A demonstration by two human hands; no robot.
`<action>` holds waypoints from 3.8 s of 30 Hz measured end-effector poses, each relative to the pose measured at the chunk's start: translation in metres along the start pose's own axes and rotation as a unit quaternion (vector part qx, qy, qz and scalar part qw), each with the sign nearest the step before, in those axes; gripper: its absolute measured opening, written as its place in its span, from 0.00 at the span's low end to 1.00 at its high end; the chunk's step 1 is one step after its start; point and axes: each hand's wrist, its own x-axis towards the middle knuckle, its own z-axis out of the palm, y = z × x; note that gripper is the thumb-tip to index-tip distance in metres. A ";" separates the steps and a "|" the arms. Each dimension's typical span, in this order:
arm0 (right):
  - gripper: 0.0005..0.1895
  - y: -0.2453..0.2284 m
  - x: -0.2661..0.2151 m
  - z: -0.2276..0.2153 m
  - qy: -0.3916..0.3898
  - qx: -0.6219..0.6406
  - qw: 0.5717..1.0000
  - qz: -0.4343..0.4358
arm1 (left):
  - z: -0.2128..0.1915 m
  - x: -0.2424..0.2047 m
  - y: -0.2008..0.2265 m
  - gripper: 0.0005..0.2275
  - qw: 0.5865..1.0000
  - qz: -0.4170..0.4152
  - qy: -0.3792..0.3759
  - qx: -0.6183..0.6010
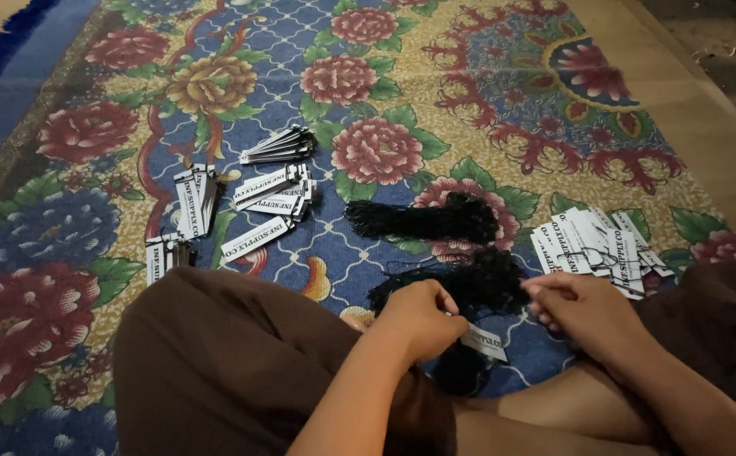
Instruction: Attaching paper labels to black string loops while sitting on a rug.
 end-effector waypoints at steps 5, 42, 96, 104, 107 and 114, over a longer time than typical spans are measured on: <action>0.18 0.007 0.004 0.003 -0.171 -0.040 0.983 0.045 | 0.003 0.005 -0.003 0.06 1.000 0.002 0.009 0.019; 0.13 0.018 0.001 0.020 0.036 -0.224 0.967 -0.119 | -0.006 0.005 0.009 0.10 0.991 -0.063 -0.114 -0.015; 0.30 -0.011 -0.027 0.012 -0.172 0.281 0.935 0.130 | 0.020 0.010 0.004 0.11 0.919 -0.072 -0.178 -0.345; 0.18 0.050 0.002 0.020 -0.196 0.318 0.922 0.099 | 0.006 -0.001 0.020 0.12 0.911 -0.092 -0.098 -0.390; 0.13 0.054 0.004 0.018 -0.224 0.286 0.928 0.079 | 0.007 0.002 0.019 0.12 0.899 -0.112 -0.058 -0.421; 0.14 0.026 -0.023 0.020 -0.313 0.234 0.918 0.059 | 0.004 0.000 0.021 0.10 0.894 -0.083 0.097 -0.430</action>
